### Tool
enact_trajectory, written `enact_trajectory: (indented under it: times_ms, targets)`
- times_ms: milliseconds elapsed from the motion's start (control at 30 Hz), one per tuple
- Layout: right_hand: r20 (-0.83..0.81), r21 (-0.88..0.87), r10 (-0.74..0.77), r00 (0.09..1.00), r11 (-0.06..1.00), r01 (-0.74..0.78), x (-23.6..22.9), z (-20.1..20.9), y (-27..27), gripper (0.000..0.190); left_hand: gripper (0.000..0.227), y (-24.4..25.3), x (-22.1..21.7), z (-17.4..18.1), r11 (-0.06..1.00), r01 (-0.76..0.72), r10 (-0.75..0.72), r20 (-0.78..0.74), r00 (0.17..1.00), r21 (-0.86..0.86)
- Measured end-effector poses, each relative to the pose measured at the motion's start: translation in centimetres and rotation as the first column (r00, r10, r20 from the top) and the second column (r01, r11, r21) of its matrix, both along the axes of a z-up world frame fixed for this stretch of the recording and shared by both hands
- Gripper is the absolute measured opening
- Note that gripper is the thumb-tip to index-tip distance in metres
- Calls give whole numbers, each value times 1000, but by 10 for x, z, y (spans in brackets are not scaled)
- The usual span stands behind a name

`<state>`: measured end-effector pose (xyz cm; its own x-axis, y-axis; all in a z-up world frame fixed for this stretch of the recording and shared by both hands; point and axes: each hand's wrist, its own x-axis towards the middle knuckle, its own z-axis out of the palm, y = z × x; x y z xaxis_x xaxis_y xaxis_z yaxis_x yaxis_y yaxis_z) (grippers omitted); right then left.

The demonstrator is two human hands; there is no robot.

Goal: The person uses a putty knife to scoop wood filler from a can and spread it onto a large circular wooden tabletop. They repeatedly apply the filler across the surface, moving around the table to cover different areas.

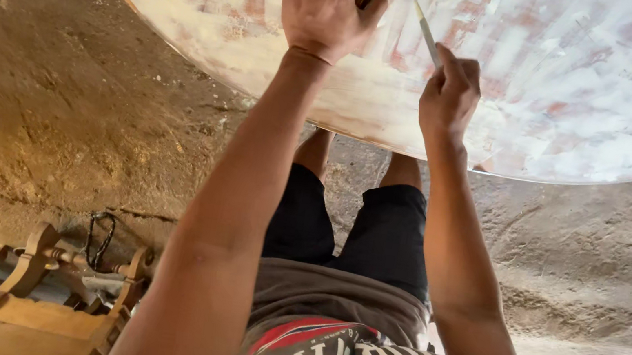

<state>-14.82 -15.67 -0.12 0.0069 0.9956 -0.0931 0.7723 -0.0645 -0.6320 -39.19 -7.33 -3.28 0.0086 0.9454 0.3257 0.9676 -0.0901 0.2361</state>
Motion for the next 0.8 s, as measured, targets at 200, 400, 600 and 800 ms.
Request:
enact_trajectory:
  times_ms: [200, 400, 600, 800]
  targets:
    - [101, 103, 43, 994, 993, -54, -17, -33, 23, 33, 80, -6, -1, 27, 998, -12, 18, 98, 995, -66]
    - [211, 174, 84, 974, 977, -122, -19, -51, 36, 37, 85, 0, 2, 33, 995, -58, 61, 47, 997, -79]
    - [305, 220, 98, 947, 961, -170, -3, -40, 43, 38, 83, 1, 3, 36, 996, -45, 48, 41, 998, -82]
    - [314, 208, 217, 924, 934, -290, -10, -41, 49, 46, 84, 2, 3, 39, 997, -46, 49, 37, 998, -67]
